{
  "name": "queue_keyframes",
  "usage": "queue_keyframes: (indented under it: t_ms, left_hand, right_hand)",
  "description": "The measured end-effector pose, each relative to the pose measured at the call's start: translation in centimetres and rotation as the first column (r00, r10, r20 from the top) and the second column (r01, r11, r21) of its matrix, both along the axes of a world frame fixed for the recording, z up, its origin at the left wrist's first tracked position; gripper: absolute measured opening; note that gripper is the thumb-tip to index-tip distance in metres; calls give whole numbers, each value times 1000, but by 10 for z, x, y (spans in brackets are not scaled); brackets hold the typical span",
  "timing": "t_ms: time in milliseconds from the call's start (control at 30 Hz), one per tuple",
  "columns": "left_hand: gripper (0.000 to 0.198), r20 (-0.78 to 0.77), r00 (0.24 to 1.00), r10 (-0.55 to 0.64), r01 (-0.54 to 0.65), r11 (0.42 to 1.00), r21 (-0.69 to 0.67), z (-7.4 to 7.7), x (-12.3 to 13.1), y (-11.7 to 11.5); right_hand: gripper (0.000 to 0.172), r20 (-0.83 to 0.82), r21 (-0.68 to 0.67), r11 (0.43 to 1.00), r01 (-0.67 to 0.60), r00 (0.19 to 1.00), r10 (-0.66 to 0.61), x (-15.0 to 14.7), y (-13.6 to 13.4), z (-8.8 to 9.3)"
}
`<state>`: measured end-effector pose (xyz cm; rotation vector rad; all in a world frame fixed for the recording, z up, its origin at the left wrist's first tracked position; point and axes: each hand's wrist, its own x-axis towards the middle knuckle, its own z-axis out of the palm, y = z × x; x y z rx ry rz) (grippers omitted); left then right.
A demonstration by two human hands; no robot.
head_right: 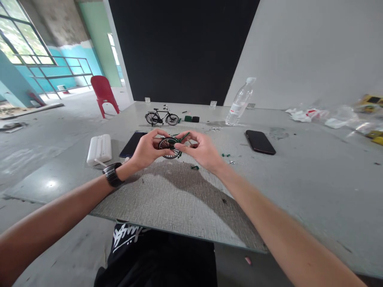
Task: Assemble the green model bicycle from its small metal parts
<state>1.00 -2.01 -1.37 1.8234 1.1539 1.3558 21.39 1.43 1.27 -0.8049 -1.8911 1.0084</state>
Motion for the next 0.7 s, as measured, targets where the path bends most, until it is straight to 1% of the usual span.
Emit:
queue_keyframes:
  t_ms: [100,167,233,267,300,333,367,433,500,567,633,700]
  left_hand:
    - [57,8,999,-33,32,999,24,9,0,-3]
    - [53,30,999,-33,30,996,85,19,-5,-1]
    - [36,13,997,78,-79,983,165,30,-15,5]
    - [29,3,986,165,-162,963,214,35,-20,9]
    - [28,-28,971,238,-224,943,247,39,-26,14]
    - [31,-77,955,286,-256,927,274,41,-31,19]
    - [33,-140,944,299,-253,927,276,42,-36,25]
    - [40,-316,912,260,-189,953,239,38,-41,38]
    - [49,-485,843,233,-157,969,193,32,-43,54]
    - [61,-613,778,137,-114,990,77,26,-41,70]
    - [79,-699,715,27,-89,995,-53,22,-38,86]
    - [83,-725,687,-59,-80,985,-156,21,-34,100]
  right_hand:
    - [39,-88,-76,997,-20,996,13,-1,1,0]
    - [39,-161,-94,995,18,986,-33,3,4,3]
    - [39,-225,-50,992,118,966,-127,9,9,6]
    - [38,-244,-11,984,180,953,-177,12,11,7]
    - [37,-250,34,971,238,942,-223,15,15,7]
    - [36,-246,81,954,289,933,-262,17,18,7]
    - [35,-234,127,936,327,927,-292,19,21,5]
    - [36,-202,195,910,366,923,-328,21,26,1]
    - [37,-187,224,897,380,920,-343,20,28,-3]
    - [40,-181,217,899,380,921,-345,20,29,-5]
    - [43,-161,192,911,366,927,-339,21,30,-5]
    - [48,-117,171,922,348,936,-331,23,30,-4]
